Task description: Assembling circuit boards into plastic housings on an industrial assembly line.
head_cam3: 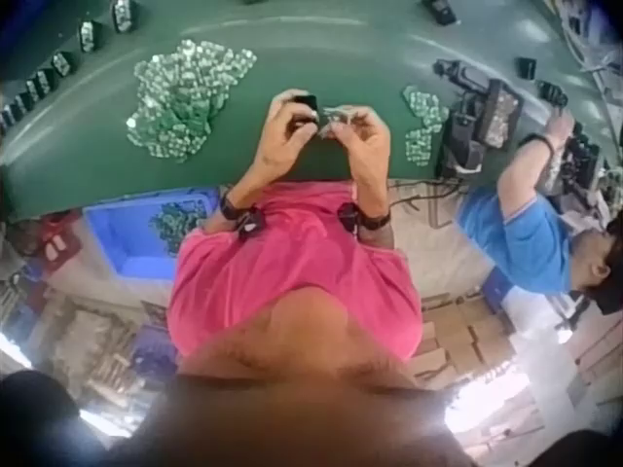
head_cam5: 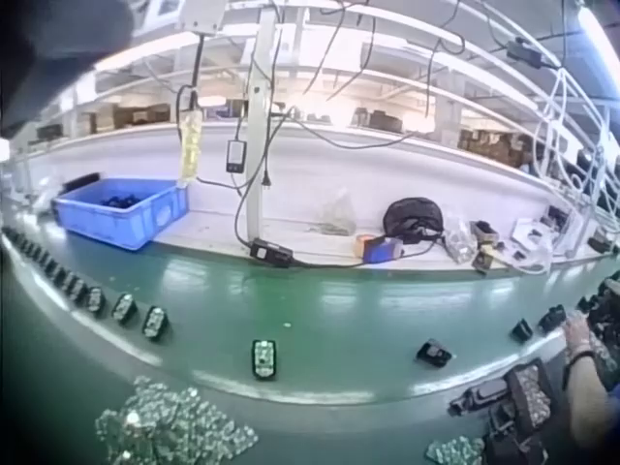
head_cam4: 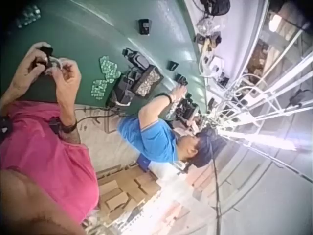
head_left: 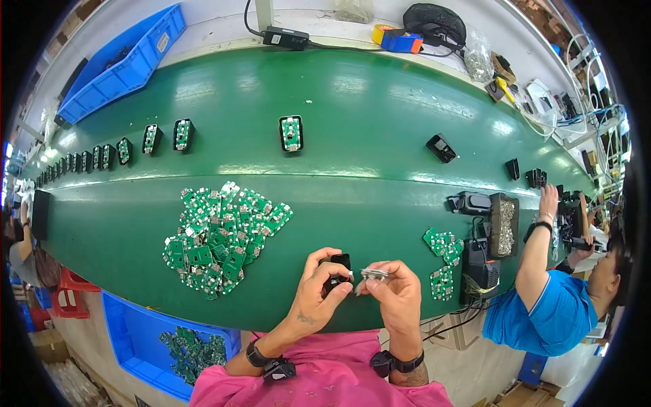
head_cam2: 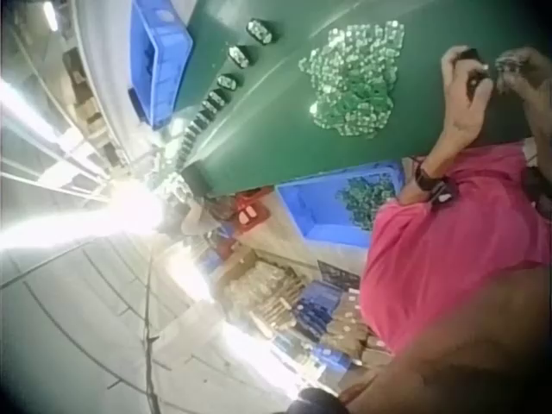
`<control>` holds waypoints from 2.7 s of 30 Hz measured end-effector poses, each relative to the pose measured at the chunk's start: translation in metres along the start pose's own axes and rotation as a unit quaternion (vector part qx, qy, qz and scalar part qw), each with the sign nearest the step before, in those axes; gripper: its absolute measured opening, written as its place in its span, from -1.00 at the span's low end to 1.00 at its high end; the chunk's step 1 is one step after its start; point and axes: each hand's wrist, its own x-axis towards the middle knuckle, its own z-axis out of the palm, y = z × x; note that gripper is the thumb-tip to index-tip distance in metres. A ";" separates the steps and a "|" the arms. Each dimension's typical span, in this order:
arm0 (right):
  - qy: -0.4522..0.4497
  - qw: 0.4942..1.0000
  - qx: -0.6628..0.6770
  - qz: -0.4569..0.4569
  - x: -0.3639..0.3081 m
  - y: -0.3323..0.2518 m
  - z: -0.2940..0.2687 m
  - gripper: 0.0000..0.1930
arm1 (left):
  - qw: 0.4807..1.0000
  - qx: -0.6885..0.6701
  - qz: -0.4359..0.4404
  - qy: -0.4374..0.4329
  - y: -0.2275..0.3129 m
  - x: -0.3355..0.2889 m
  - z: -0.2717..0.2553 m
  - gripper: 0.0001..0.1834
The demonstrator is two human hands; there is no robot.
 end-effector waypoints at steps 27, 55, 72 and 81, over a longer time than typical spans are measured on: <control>0.009 0.994 -0.110 -0.017 -0.004 -0.001 0.007 -0.92 | 0.981 0.165 0.092 0.039 0.004 0.000 -0.001 -0.79; 0.034 0.940 -0.299 -0.164 -0.011 0.004 0.006 -0.86 | 0.992 -0.097 -0.073 -0.030 0.011 0.002 -0.001 -0.41; -0.019 0.951 -0.273 -0.145 -0.019 0.004 0.019 -0.91 | 0.988 -0.095 -0.108 -0.058 0.035 0.000 -0.001 -0.40; -0.113 0.858 -0.456 -0.208 -0.010 -0.021 0.017 -0.95 | 0.999 0.050 0.014 0.012 0.026 0.000 0.007 -0.49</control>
